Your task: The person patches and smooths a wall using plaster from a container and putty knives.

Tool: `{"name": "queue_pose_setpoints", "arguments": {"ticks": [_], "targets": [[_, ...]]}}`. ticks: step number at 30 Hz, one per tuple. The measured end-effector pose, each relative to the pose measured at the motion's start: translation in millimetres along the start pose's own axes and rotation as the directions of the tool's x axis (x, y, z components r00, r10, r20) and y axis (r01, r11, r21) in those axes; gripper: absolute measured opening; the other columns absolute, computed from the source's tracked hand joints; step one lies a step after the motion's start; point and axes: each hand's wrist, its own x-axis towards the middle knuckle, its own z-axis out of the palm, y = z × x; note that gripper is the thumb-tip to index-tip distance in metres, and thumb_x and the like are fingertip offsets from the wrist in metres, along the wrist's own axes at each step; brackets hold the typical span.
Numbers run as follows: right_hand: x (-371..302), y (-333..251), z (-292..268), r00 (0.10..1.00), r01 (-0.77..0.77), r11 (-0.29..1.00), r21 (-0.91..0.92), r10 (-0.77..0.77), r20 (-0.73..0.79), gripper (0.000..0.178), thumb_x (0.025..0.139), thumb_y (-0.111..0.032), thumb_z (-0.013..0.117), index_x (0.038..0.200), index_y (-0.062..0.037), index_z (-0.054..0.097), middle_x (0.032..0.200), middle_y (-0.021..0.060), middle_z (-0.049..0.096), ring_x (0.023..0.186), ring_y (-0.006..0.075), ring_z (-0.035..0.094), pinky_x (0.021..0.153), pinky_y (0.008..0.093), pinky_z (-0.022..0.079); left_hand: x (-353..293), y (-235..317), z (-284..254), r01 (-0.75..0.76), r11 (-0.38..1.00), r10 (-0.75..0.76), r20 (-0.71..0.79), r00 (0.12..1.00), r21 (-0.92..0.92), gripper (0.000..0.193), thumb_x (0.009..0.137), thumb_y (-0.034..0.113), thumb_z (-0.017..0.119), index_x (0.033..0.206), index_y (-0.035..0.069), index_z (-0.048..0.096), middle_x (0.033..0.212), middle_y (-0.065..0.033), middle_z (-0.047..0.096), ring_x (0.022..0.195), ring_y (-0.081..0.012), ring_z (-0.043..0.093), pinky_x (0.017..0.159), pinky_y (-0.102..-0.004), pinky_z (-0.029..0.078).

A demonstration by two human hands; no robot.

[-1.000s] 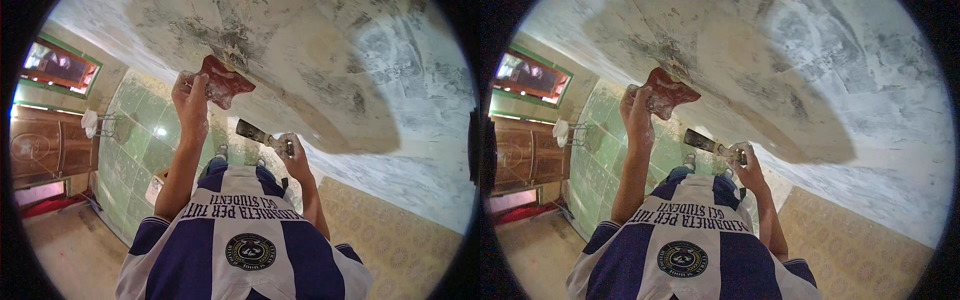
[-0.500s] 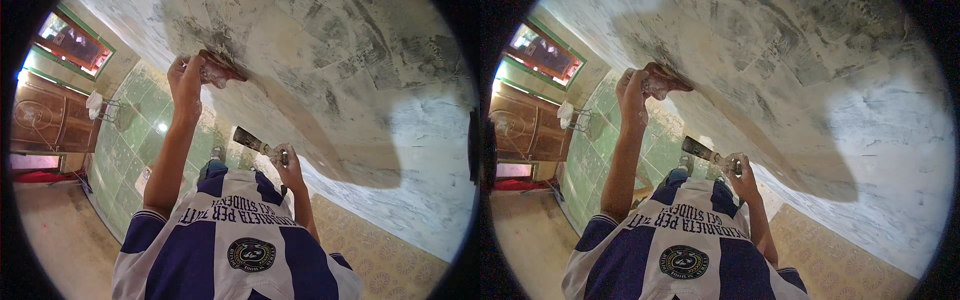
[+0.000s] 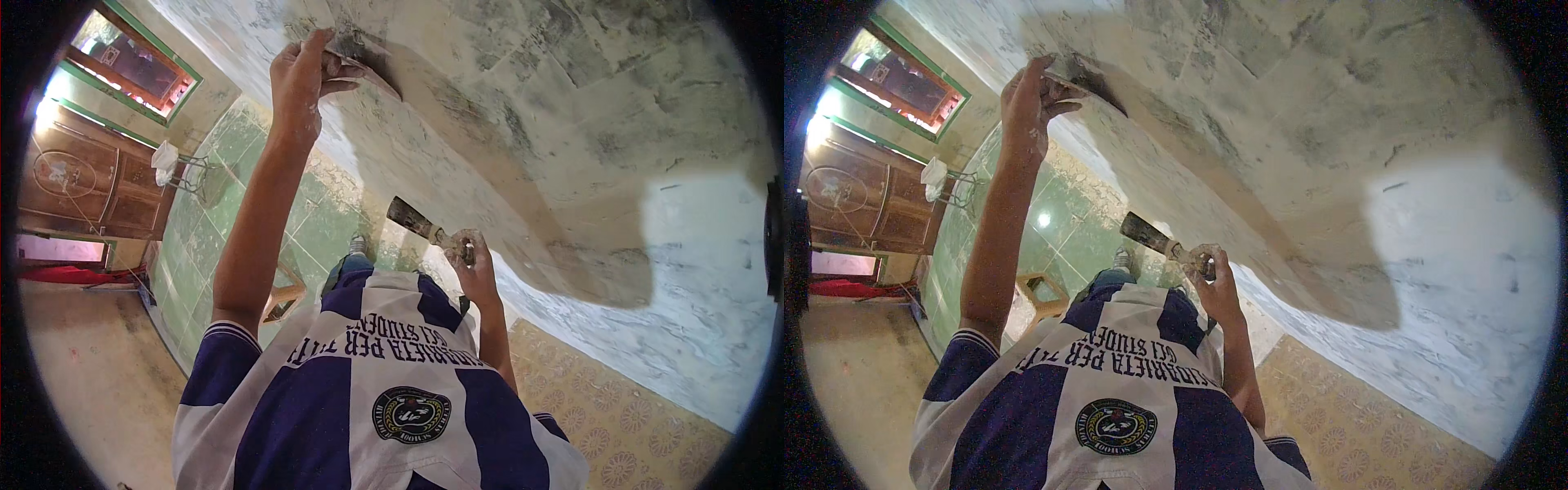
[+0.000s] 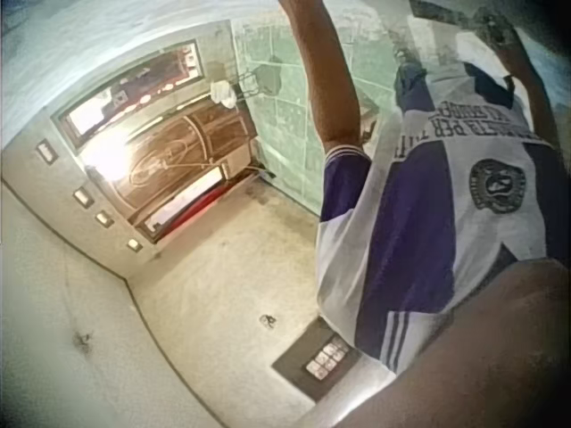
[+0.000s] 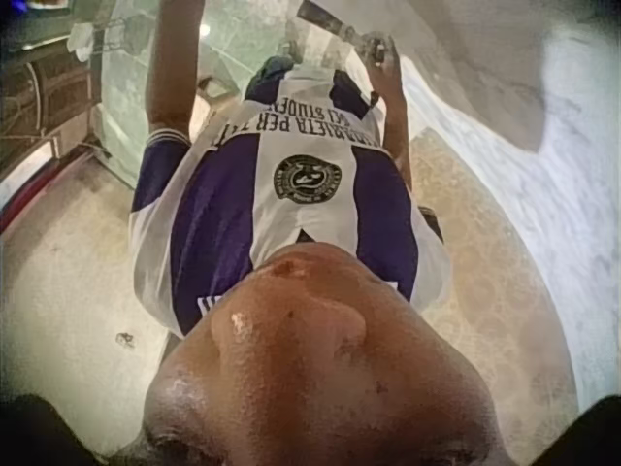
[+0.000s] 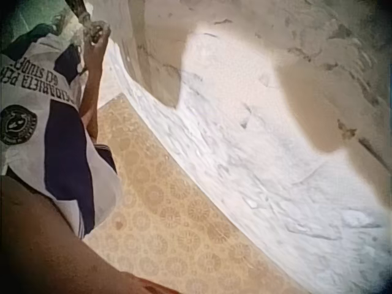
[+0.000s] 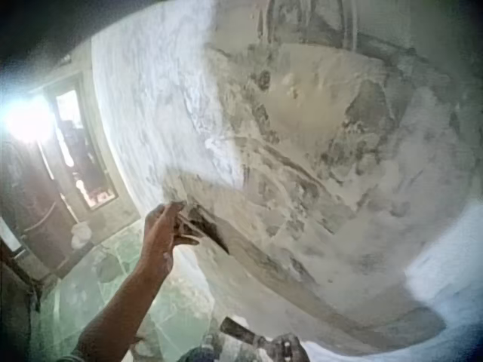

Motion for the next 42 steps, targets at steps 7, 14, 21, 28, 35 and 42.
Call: {"name": "queue_pose_setpoints", "arguments": {"ticks": [7, 14, 21, 28, 35, 42], "targets": [[-7.9, -1.5, -1.7, 0.999, 0.046, 0.997, 0.063, -0.045, -0.022, 0.032, 0.089, -0.019, 0.068, 0.114, -0.0065, 0.052, 0.105, 0.0098, 0.053, 0.096, 0.0195, 0.055, 0.083, 0.0327, 0.050, -0.3, 23.8, -5.8, 0.046, 0.999, -0.046, 0.006, 0.999, 0.002, 0.037, 0.092, 0.029, 0.058, 0.111, -0.003, 0.059, 0.088, -0.0132, 0.067, 0.075, -0.0229, 0.069, 0.066, -0.0341, 0.059], [-11.7, 7.1, -1.5, 0.998, 0.047, 0.998, -0.034, -0.048, -0.027, 0.033, 0.089, -0.021, 0.068, 0.114, -0.0061, 0.052, 0.105, 0.0097, 0.055, 0.098, 0.0208, 0.054, 0.086, 0.0336, 0.048, -11.5, 37.4, -15.4, 0.013, 0.997, -0.012, 0.026, 1.000, -0.071, 0.025, 0.089, 0.026, 0.058, 0.094, 0.002, 0.059, 0.078, -0.0094, 0.062, 0.072, -0.0212, 0.067, 0.064, -0.0335, 0.057], [-18.7, 9.7, 1.0, 0.997, 0.045, 0.999, -0.017, -0.046, -0.057, 0.033, 0.089, -0.021, 0.068, 0.114, -0.0057, 0.052, 0.104, 0.0097, 0.055, 0.099, 0.0207, 0.054, 0.085, 0.0323, 0.048, -27.0, 1.7, -40.1, 0.059, 0.997, -0.058, -0.026, 0.998, 0.058, 0.021, 0.090, 0.025, 0.054, 0.085, 0.005, 0.057, 0.073, -0.0090, 0.062, 0.064, -0.0180, 0.064, 0.053, -0.0304, 0.049], [-27.7, -3.2, 3.9, 0.997, 0.036, 0.999, 0.018, -0.035, -0.065, 0.032, 0.087, -0.016, 0.068, 0.113, -0.0043, 0.053, 0.105, 0.0106, 0.055, 0.098, 0.0201, 0.054, 0.086, 0.0315, 0.047, -3.5, -19.1, -25.4, 0.105, 0.983, -0.103, -0.025, 0.994, 0.148, 0.023, 0.093, 0.026, 0.054, 0.089, 0.004, 0.056, 0.076, -0.0126, 0.067, 0.059, -0.0207, 0.065, 0.053, -0.0313, 0.050], [-33.5, 1.6, 7.6, 0.990, 0.067, 0.997, -0.031, -0.070, -0.123, 0.026, 0.086, -0.006, 0.067, 0.108, -0.0046, 0.053, 0.098, 0.0035, 0.054, 0.087, 0.0099, 0.052, 0.076, 0.0248, 0.046, 9.6, 12.6, -12.6, 0.049, 0.992, -0.054, 0.034, 0.998, 0.118, 0.022, 0.092, 0.026, 0.055, 0.092, 0.004, 0.059, 0.076, -0.0085, 0.065, 0.065, -0.0180, 0.065, 0.055, -0.0310, 0.051], [-40.0, 4.3, 7.3, 0.992, -0.007, 1.000, -0.015, 0.005, -0.123, 0.030, 0.087, -0.018, 0.067, 0.109, -0.0045, 0.054, 0.105, 0.0123, 0.056, 0.101, 0.0255, 0.054, 0.092, 0.0345, 0.042, -11.1, 17.0, -42.3, 0.064, 0.998, -0.065, 0.046, 0.997, 0.010, 0.020, 0.091, 0.023, 0.057, 0.088, 0.003, 0.057, 0.075, -0.0115, 0.067, 0.061, -0.0203, 0.066, 0.053, -0.0318, 0.053]]}}
